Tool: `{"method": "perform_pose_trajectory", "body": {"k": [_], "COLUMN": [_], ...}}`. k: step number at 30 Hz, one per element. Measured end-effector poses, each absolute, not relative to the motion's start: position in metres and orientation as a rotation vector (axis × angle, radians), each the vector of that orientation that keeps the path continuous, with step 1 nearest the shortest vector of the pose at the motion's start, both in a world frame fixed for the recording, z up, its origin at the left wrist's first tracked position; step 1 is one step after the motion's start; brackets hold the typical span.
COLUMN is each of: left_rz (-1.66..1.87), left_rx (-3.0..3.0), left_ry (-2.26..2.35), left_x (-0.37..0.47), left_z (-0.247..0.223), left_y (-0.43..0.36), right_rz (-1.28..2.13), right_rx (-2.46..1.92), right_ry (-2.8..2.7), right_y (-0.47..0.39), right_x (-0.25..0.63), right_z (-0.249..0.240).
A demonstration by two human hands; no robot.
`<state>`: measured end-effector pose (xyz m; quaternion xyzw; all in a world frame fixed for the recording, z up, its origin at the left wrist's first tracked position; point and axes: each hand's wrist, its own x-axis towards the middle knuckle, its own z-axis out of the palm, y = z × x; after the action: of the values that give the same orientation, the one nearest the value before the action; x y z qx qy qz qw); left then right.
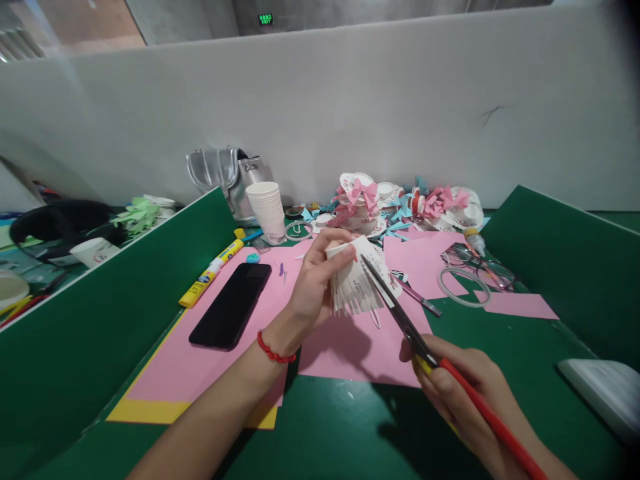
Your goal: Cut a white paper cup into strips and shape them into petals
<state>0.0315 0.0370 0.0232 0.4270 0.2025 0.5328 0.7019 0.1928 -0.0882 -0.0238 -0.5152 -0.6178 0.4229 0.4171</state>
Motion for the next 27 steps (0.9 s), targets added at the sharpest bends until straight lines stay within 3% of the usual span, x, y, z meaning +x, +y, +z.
{"method": "perform_pose_trajectory", "body": {"k": [20, 27], "left_rz": [1.258, 1.315], "left_rx": [0.974, 0.973], "left_ry": [0.501, 0.506], "left_x": [0.032, 0.027], "left_z": [0.025, 0.025], "left_y": [0.039, 0.046], "right_rz": [1.033, 0.951], "right_rx": [-1.296, -1.379], "right_ry": [-1.665, -1.601], "right_y": [-0.088, -0.104], "right_x": [0.193, 0.218], "right_z": [-0.005, -0.035]}}
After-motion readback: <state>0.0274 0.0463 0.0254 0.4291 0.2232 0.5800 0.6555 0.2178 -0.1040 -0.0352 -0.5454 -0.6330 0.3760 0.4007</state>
